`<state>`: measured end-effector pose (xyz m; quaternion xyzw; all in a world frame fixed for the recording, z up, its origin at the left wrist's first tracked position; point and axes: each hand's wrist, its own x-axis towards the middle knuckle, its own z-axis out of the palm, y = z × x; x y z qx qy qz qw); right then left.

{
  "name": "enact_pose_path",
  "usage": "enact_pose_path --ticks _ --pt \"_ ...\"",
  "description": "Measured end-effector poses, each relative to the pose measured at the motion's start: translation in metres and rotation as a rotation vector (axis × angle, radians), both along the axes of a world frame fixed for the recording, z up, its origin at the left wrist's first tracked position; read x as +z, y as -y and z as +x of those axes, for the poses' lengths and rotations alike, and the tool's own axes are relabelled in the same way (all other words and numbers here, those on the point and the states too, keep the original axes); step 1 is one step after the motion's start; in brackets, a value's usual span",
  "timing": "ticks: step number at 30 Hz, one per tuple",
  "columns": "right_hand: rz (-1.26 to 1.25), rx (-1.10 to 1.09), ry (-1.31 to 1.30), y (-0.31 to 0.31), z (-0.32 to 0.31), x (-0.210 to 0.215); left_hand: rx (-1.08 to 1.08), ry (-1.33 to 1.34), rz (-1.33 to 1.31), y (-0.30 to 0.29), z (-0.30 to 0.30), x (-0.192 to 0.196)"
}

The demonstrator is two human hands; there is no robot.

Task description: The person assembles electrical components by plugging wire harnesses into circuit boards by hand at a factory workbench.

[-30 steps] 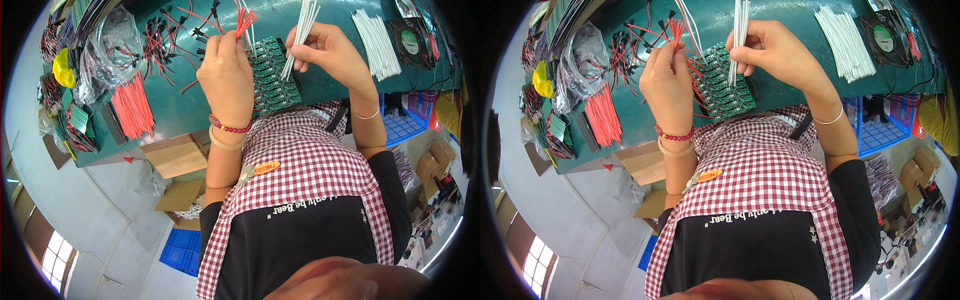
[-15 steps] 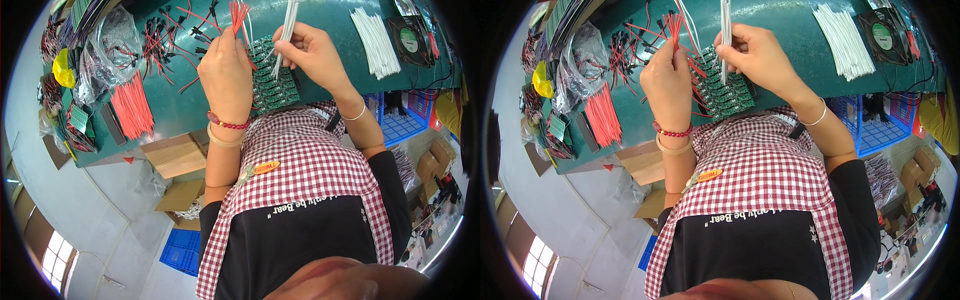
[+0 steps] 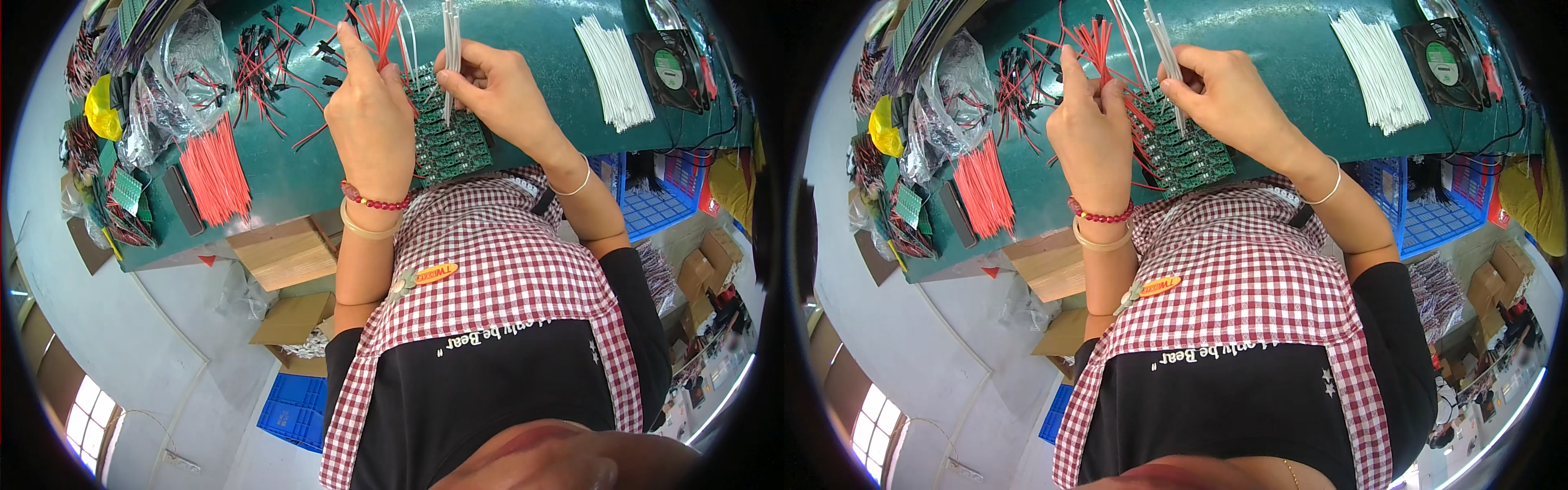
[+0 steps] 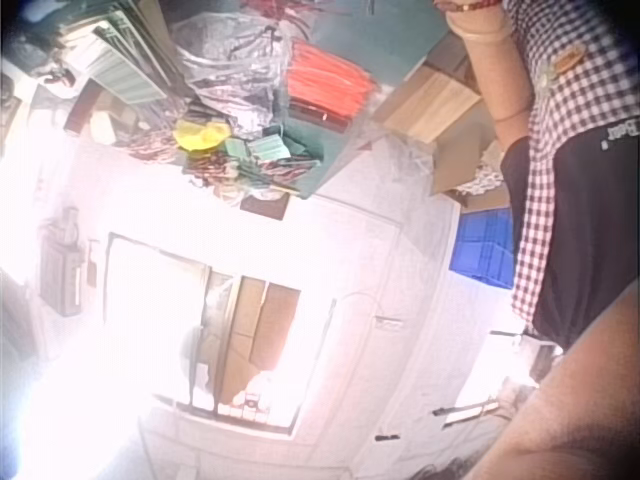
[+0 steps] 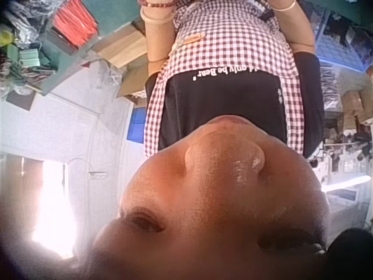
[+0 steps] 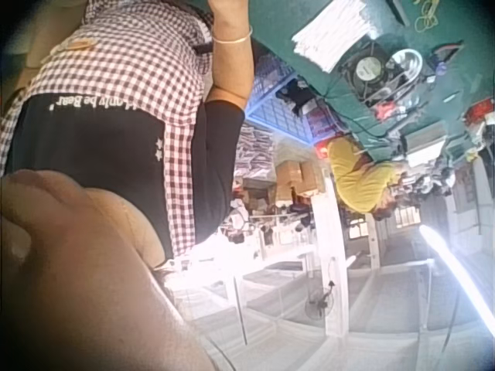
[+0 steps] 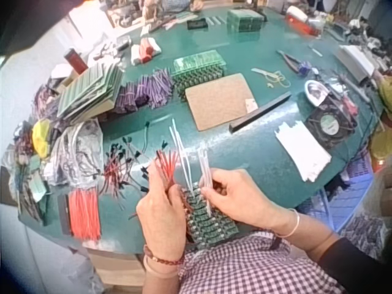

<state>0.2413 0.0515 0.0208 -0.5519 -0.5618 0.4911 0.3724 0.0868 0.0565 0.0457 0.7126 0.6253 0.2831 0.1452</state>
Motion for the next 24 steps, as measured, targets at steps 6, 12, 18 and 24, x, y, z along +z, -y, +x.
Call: enact_pose_path --ticks 6,12,18,24 --pt "0.091 0.089 0.060 -0.001 -0.005 -0.007 -0.002 -0.010 0.012 0.000 0.002 -0.001" --pt "0.012 0.036 0.135 0.003 -0.004 0.012 0.026 0.151 -0.028 0.003 0.000 0.002" --pt "-0.102 0.050 -0.160 0.006 0.015 0.013 -0.015 0.199 0.115 0.006 0.001 0.012" --pt "-0.078 0.056 -0.057 0.010 0.023 0.018 -0.027 0.110 0.116 0.009 0.004 0.005"
